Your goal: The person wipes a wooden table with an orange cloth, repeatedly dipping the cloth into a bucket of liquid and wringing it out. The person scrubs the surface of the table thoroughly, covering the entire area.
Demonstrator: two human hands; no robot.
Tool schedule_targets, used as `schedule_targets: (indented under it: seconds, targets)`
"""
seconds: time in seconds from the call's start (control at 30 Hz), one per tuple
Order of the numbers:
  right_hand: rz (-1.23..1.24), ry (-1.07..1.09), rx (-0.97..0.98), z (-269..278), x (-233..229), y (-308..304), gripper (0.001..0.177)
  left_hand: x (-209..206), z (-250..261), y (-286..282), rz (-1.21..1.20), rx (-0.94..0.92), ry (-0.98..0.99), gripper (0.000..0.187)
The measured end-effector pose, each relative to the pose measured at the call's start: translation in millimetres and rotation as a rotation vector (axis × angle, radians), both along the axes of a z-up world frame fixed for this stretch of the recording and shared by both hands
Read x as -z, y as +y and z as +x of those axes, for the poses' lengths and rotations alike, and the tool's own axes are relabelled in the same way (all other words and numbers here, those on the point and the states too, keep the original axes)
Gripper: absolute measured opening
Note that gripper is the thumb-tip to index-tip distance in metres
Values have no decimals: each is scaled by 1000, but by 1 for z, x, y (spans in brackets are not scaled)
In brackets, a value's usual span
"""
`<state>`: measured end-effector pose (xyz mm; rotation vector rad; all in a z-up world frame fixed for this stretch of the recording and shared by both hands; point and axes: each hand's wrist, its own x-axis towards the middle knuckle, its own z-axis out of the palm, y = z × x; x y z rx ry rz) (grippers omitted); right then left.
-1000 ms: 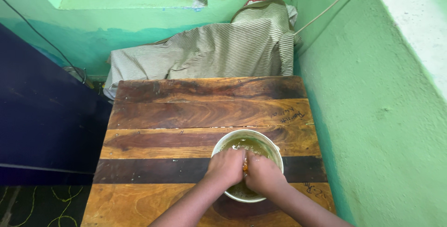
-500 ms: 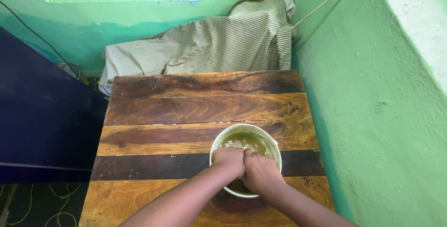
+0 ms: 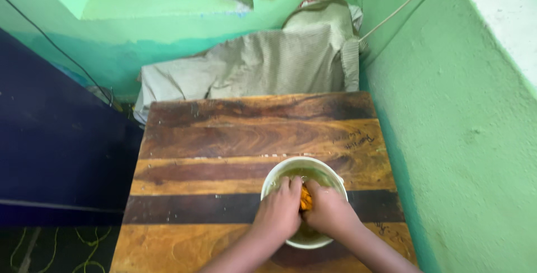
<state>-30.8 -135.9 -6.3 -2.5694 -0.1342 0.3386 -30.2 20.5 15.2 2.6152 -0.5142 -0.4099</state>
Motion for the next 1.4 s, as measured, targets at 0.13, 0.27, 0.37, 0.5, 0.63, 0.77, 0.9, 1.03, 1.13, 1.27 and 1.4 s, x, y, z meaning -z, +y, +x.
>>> schedule_targets:
  seconds: [0.13,0.27,0.37,0.5,0.63,0.77,0.9,1.03,1.13,1.27,1.4]
  targets:
    - [256,304,73,21,6,-18,47,-16,-19,6,-81,10,-252,77]
    - [514,790,202,41,3,-42,31,-10,-24,-2,71,57,-527,87]
    - [735,1003,191,40,4,-50,28,-2,-27,-2,42,146,-664,84]
    - [803,1165,104,38,-8,-56,37,11,-19,-4,-44,222,-665,74]
    - [546,1080,-6,36,-30,-41,52,19,-12,-5,-12,207,-387,72]
    - [439,907,-267,33,-24,-31,43,12,-12,-3,-77,113,-200,55]
    - [21,477,-364,26,-6,-17,46,12,-5,-8,22,51,-48,29]
    - [-234,345,-271,15,-17,-4,48,9,2,-13,56,-41,60,26]
    - [-323,304,-282,13,-25,-1,50,9,8,-18,104,-59,156,20]
    - [-371,168,-286,6,-23,1,39,6,15,-18,166,2,172,18]
    - [-365,150,-237,-1,-22,2,33,-6,27,-18,249,46,307,33]
